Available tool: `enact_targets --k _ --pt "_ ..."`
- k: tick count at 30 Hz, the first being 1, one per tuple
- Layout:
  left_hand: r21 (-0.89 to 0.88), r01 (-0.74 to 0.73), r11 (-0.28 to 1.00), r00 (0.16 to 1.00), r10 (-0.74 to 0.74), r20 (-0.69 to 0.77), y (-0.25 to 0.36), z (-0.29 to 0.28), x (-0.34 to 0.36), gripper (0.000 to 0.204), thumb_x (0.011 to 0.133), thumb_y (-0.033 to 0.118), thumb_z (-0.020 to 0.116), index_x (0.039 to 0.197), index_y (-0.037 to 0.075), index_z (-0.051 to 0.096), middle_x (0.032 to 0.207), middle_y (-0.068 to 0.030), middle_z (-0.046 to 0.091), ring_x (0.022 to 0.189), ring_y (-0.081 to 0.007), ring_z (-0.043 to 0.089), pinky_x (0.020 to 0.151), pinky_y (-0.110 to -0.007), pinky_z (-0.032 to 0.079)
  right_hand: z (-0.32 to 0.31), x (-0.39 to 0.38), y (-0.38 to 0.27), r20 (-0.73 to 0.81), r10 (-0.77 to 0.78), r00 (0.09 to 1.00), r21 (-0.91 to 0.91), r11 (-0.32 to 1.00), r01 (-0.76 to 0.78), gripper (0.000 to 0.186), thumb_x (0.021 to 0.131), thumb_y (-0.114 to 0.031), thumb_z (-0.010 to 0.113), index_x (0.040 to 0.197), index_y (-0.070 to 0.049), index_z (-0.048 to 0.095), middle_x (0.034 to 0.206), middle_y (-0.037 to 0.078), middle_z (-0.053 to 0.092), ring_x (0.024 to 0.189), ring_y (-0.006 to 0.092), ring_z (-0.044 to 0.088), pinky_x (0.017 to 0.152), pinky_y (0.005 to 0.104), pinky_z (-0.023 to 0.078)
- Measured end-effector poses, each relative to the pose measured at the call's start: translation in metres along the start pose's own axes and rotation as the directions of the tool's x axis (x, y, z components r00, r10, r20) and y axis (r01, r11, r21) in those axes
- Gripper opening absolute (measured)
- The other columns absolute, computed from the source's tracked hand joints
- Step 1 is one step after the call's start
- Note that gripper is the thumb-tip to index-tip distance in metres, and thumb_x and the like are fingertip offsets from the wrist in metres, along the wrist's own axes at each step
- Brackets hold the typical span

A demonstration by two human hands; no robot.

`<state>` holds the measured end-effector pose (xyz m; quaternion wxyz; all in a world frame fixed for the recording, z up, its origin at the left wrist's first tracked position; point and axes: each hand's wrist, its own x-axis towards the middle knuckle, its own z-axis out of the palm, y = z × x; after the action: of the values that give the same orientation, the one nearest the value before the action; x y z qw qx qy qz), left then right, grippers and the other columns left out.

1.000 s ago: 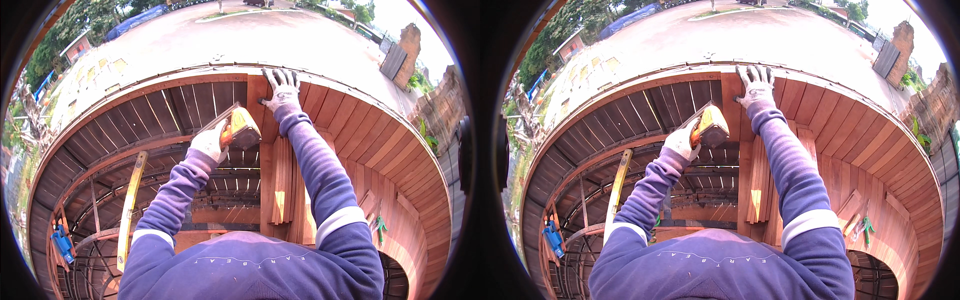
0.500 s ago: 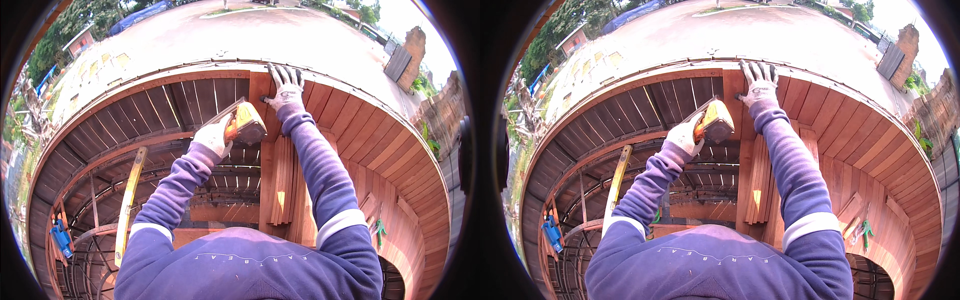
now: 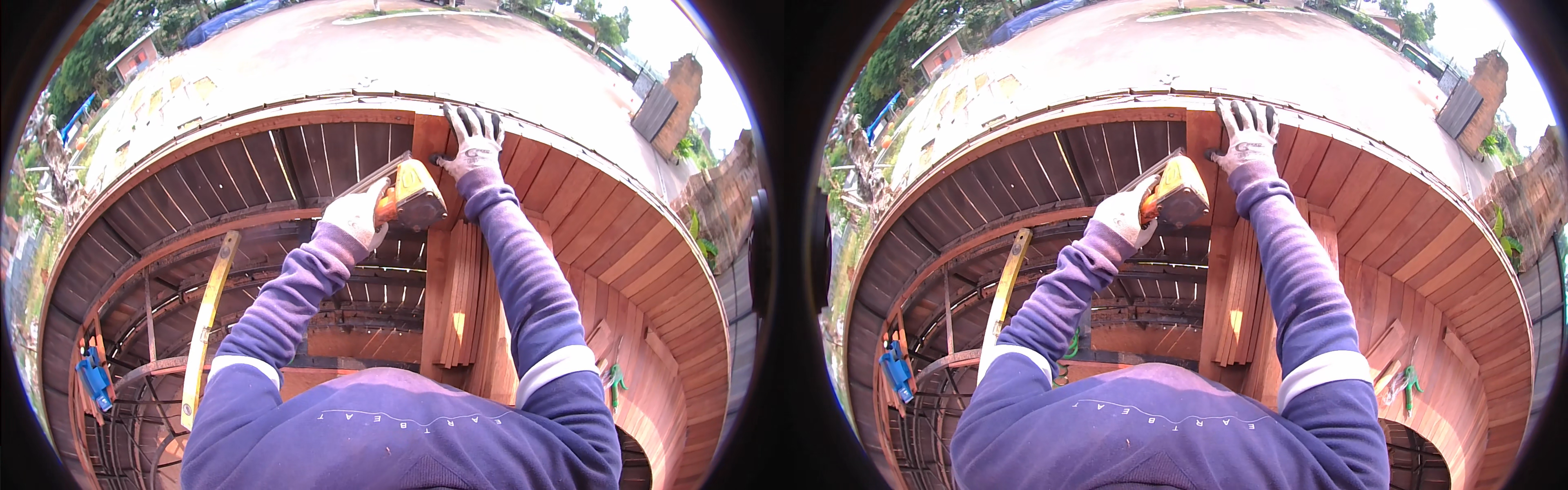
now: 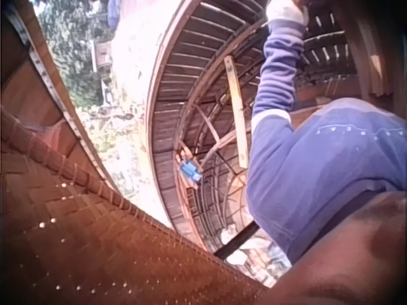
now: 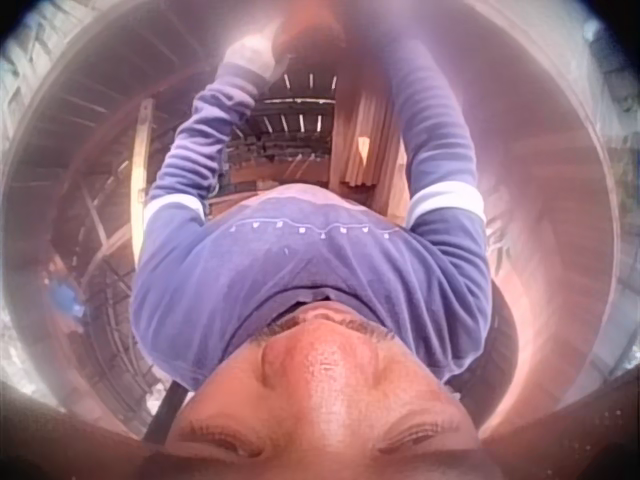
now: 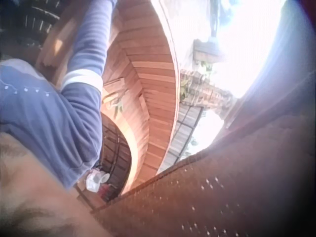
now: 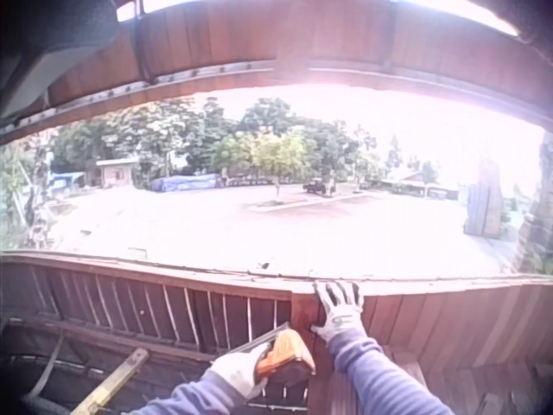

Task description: The person installs wooden planks onto a curved ceiling structure. They use a yellow spirit level to check alignment and a pneumatic nail gun to secure the planks. The person repeatedly measures, positions, and nails the wood pieces into place.

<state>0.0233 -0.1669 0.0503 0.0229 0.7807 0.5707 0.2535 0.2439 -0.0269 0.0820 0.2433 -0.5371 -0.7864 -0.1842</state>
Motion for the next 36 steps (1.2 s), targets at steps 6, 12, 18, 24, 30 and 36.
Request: enact_targets --k 6,12,18,24,30,36 --pt "0.02 -0.023 1.0 1.0 0.023 0.003 0.006 -0.003 0.009 0.065 0.075 0.019 0.071 0.134 0.005 0.048 0.102 -0.021 0.066 0.092 -0.0385 0.065 0.082 -0.045 0.053 -0.008 0.002 -0.003 0.122 0.037 0.992 -0.074 0.997 -0.028 0.097 0.078 -0.058 0.07 0.155 -0.031 0.019 0.157 0.002 0.032 0.148 0.0224 0.018 0.121 0.0507 0.0" --pt "0.018 -0.083 0.996 0.995 0.084 -0.057 0.015 -0.005 0.02 0.068 0.077 0.024 0.071 0.136 0.003 0.044 0.098 -0.0189 0.067 0.091 -0.0356 0.065 0.083 -0.044 0.052 -0.007 0.002 -0.002 0.114 0.037 0.993 -0.043 0.999 -0.032 0.096 0.078 -0.059 0.07 0.155 -0.031 0.019 0.157 0.002 0.031 0.148 0.0217 0.018 0.121 0.0516 0.0" --pt "-0.019 -0.067 0.998 0.996 0.066 -0.065 0.016 -0.006 0.02 0.063 0.075 0.019 0.07 0.133 0.005 0.05 0.105 -0.0223 0.066 0.094 -0.0395 0.064 0.083 -0.045 0.053 -0.009 0.002 -0.002 0.105 0.024 0.994 -0.061 0.998 -0.018 0.095 0.079 -0.062 0.067 0.154 -0.029 0.02 0.157 0.002 0.031 0.148 0.0221 0.018 0.12 0.0515 0.0" --pt "-0.002 -0.042 0.999 0.998 0.042 -0.046 0.024 -0.008 0.035 0.064 0.075 0.019 0.071 0.134 0.006 0.049 0.102 -0.0216 0.066 0.093 -0.039 0.064 0.083 -0.045 0.053 0.007 0.004 0.005 0.063 -0.005 0.998 -0.079 0.997 0.01 0.082 0.085 -0.047 0.061 0.154 -0.025 0.022 0.156 0.005 0.032 0.147 0.0246 0.019 0.12 0.0524 0.001" --pt "-0.027 -0.042 0.999 0.998 0.041 -0.038 0.025 -0.01 0.039 0.065 0.075 0.02 0.071 0.134 0.006 0.048 0.101 -0.0209 0.066 0.091 -0.0386 0.064 0.082 -0.045 0.053 0.015 0.005 0.009 0.005 -0.034 0.999 -0.03 0.999 0.034 0.078 0.085 -0.036 0.059 0.154 -0.025 0.024 0.153 0.006 0.035 0.146 0.0261 0.022 0.12 0.0528 0.003" --pt "0.009 -0.083 0.996 0.994 0.084 -0.073 0.03 -0.008 0.046 0.066 0.075 0.02 0.07 0.135 0.006 0.048 0.099 -0.0202 0.067 0.091 -0.0383 0.065 0.082 -0.045 0.053 0.027 0.004 0.016 -0.033 -0.055 0.998 -0.063 0.997 0.053 0.068 0.091 -0.031 0.052 0.153 -0.027 0.024 0.153 0.005 0.036 0.145 0.0253 0.024 0.12 0.0541 0.004"
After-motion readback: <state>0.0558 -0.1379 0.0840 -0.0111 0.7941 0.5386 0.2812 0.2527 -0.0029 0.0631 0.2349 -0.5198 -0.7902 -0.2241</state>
